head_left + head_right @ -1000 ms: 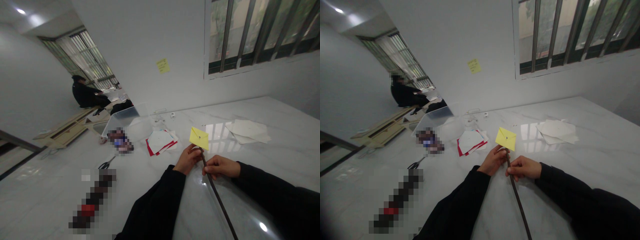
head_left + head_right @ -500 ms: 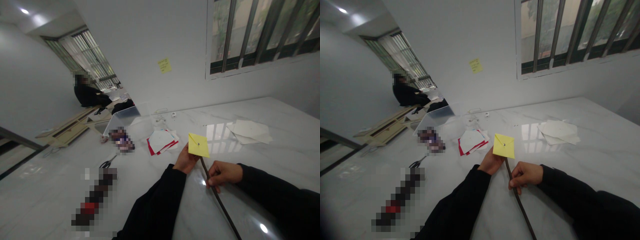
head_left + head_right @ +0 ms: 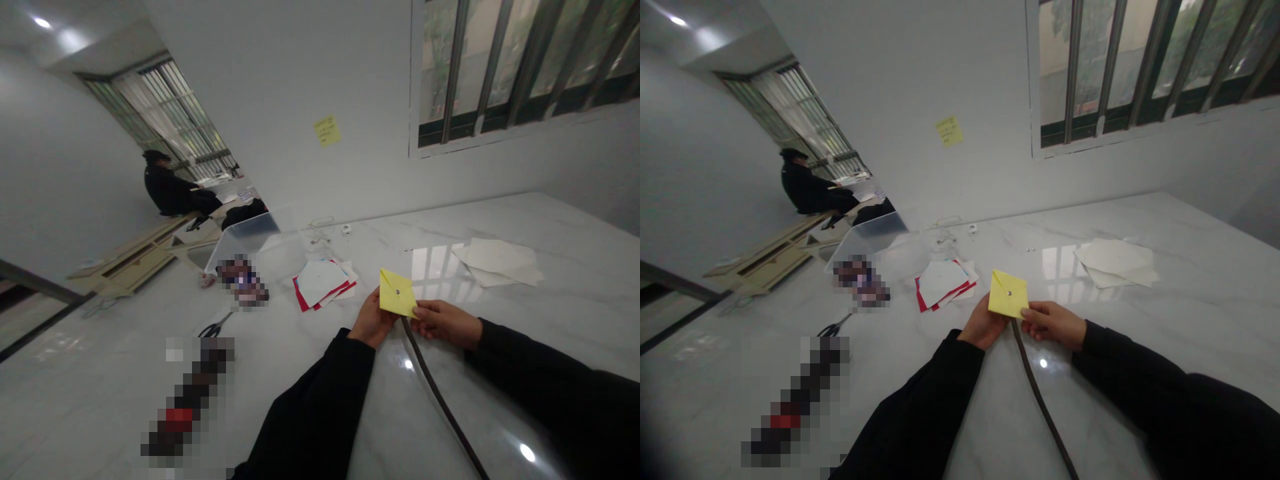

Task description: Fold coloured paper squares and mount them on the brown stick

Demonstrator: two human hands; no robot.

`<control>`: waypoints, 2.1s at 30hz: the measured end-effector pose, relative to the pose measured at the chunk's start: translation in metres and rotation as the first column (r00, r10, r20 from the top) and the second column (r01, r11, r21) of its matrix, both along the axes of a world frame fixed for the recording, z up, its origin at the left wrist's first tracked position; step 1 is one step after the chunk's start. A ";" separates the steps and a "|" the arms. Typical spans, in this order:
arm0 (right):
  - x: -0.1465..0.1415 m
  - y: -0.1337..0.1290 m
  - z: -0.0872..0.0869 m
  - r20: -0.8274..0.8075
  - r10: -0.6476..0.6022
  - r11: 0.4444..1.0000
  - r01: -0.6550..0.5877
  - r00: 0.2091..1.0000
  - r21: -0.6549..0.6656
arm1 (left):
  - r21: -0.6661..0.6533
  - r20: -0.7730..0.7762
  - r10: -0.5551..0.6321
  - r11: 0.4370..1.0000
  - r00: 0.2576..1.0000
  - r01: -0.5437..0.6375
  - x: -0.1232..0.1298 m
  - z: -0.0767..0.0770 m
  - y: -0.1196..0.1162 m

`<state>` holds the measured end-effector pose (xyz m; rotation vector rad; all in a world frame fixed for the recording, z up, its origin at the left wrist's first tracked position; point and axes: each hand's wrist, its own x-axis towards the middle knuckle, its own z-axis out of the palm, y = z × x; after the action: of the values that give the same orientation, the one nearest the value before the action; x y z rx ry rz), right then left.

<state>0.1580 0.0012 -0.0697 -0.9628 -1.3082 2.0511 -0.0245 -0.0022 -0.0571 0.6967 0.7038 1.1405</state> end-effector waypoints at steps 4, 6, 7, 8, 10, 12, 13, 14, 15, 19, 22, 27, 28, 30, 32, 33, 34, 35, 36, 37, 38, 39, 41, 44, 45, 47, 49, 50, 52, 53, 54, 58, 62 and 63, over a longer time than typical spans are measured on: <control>-0.001 0.003 -0.001 -0.059 -0.196 0.977 0.190 0.979 -0.097 | 0.012 0.005 -0.030 0.999 1.000 0.030 0.002 -0.003 0.000; -0.001 0.003 0.000 -0.057 -0.217 0.973 0.212 0.974 -0.090 | 0.012 0.006 -0.047 0.999 0.999 0.047 0.004 -0.004 0.000; -0.001 0.003 0.001 -0.057 -0.213 0.974 0.208 0.975 -0.084 | 0.009 0.006 -0.055 0.998 0.998 0.055 0.005 -0.004 -0.001; -0.001 0.003 0.001 -0.059 -0.209 0.976 0.204 0.976 -0.078 | 0.006 0.006 -0.061 0.998 0.998 0.061 0.007 -0.004 -0.001; -0.002 0.002 0.002 -0.071 -0.217 0.975 0.212 0.974 -0.069 | -0.001 0.007 -0.070 0.998 0.998 0.070 0.009 -0.004 -0.002; -0.004 0.001 0.002 -0.086 -0.244 0.969 0.238 0.966 -0.069 | -0.005 0.012 -0.076 0.997 0.997 0.076 0.010 -0.002 -0.002; -0.005 0.001 0.002 -0.096 -0.255 0.966 0.249 0.962 -0.071 | -0.003 0.012 -0.080 0.997 0.997 0.080 0.010 -0.002 -0.002; -0.006 0.000 0.003 -0.107 -0.265 0.963 0.258 0.958 -0.073 | 0.001 0.012 -0.085 0.996 0.996 0.085 0.011 -0.002 -0.002; -0.007 0.000 0.003 -0.119 -0.269 0.962 0.262 0.956 -0.076 | 0.006 0.010 -0.088 0.996 0.996 0.088 0.011 -0.002 -0.002; -0.008 0.001 0.002 -0.152 -0.267 0.963 0.256 0.952 -0.088 | 0.025 0.007 -0.081 0.996 0.997 0.081 0.011 -0.005 0.000; -0.008 0.001 0.000 -0.164 -0.267 0.963 0.256 0.950 -0.082 | 0.036 0.007 -0.083 0.996 0.997 0.083 0.010 -0.008 0.001; -0.008 0.002 -0.001 -0.175 -0.270 0.963 0.262 0.947 -0.070 | 0.027 -0.011 -0.066 0.997 0.998 0.066 0.011 -0.008 0.000; -0.007 0.002 -0.002 -0.171 -0.273 0.962 0.266 0.947 -0.064 | 0.024 -0.018 -0.063 0.998 0.998 0.064 0.011 -0.007 0.000; -0.007 0.002 -0.002 -0.158 -0.278 0.961 0.273 0.947 -0.051 | 0.021 -0.029 -0.065 0.998 0.997 0.066 0.011 -0.006 0.000; -0.007 0.003 -0.004 -0.145 -0.271 0.963 0.268 0.952 -0.036 | 0.025 -0.029 -0.073 0.997 0.997 0.074 0.012 -0.005 -0.001; -0.006 0.003 -0.004 -0.141 -0.265 0.964 0.263 0.954 -0.028 | 0.030 -0.026 -0.077 0.996 0.997 0.078 0.012 -0.005 -0.001; -0.006 0.003 -0.004 -0.138 -0.258 0.966 0.257 0.956 -0.020 | 0.035 -0.024 -0.079 0.996 0.997 0.080 0.012 -0.004 -0.001; -0.006 0.003 -0.004 -0.135 -0.251 0.968 0.252 0.959 -0.013 | 0.039 -0.024 -0.078 0.996 0.997 0.079 0.012 -0.004 -0.001; -0.006 0.003 -0.004 -0.132 -0.247 0.969 0.248 0.960 -0.009 | 0.039 -0.026 -0.078 0.996 0.997 0.079 0.012 -0.004 -0.001; -0.006 0.003 -0.003 -0.129 -0.246 0.969 0.247 0.961 -0.008 | 0.037 -0.031 -0.075 0.996 0.997 0.076 0.012 -0.004 -0.001; -0.006 0.003 -0.002 -0.127 -0.247 0.969 0.248 0.961 -0.009 | 0.034 -0.035 -0.073 0.997 0.997 0.074 0.012 -0.004 -0.001; -0.006 0.003 -0.001 -0.126 -0.249 0.968 0.249 0.960 -0.012 | 0.033 -0.040 -0.071 0.997 0.997 0.072 0.012 -0.004 -0.002; -0.006 0.002 0.000 -0.122 -0.253 0.967 0.253 0.960 -0.018 | 0.042 -0.051 -0.064 0.997 0.997 0.066 0.012 -0.004 -0.002; -0.006 0.002 0.002 -0.116 -0.251 0.968 0.250 0.961 -0.026 | 0.055 -0.061 -0.053 0.997 0.997 0.057 0.012 -0.004 -0.001; -0.005 0.002 0.002 -0.112 -0.251 0.968 0.249 0.961 -0.027 | 0.056 -0.061 -0.049 0.997 0.997 0.053 0.012 -0.005 0.000; -0.005 0.002 0.002 -0.103 -0.256 0.967 0.254 0.961 -0.031 | 0.052 -0.067 -0.042 0.998 0.997 0.046 0.011 -0.007 0.002; -0.004 0.003 0.003 -0.090 -0.275 0.961 0.273 0.957 -0.034 | 0.043 -0.102 -0.003 0.999 0.995 0.008 0.009 -0.009 0.005; -0.004 0.004 0.003 -0.081 -0.293 0.956 0.291 0.953 -0.033 | 0.038 -0.137 0.036 0.999 0.990 -0.031 0.008 -0.009 0.006; -0.002 0.006 0.004 -0.059 -0.334 0.943 0.333 0.941 -0.018 | 0.052 -0.243 0.142 0.990 0.960 -0.133 0.004 -0.009 0.009; -0.001 0.007 0.004 -0.050 -0.350 0.936 0.351 0.935 0.000 | 0.078 -0.305 0.200 0.980 0.931 -0.184 0.002 -0.009 0.011; 0.000 0.008 0.004 -0.041 -0.365 0.930 0.366 0.930 0.023 | 0.116 -0.363 0.254 0.967 0.897 -0.227 0.000 -0.008 0.011; 0.004 0.011 0.001 0.001 -0.394 0.910 0.390 0.919 0.140 | 0.270 -0.485 0.404 0.913 0.776 -0.307 -0.003 -0.004 0.011; 0.004 0.012 0.000 0.052 -0.397 0.898 0.376 0.917 0.228 | 0.348 -0.493 0.490 0.868 0.719 -0.353 -0.002 -0.006 0.010; 0.004 0.011 0.001 0.062 -0.395 0.897 0.370 0.917 0.244 | 0.357 -0.484 0.503 0.860 0.716 -0.364 -0.001 -0.007 0.010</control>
<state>0.1623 0.0124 -0.0687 -1.1366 -1.2572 1.5331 -0.0259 0.0081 -0.0646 1.1394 1.3081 1.4876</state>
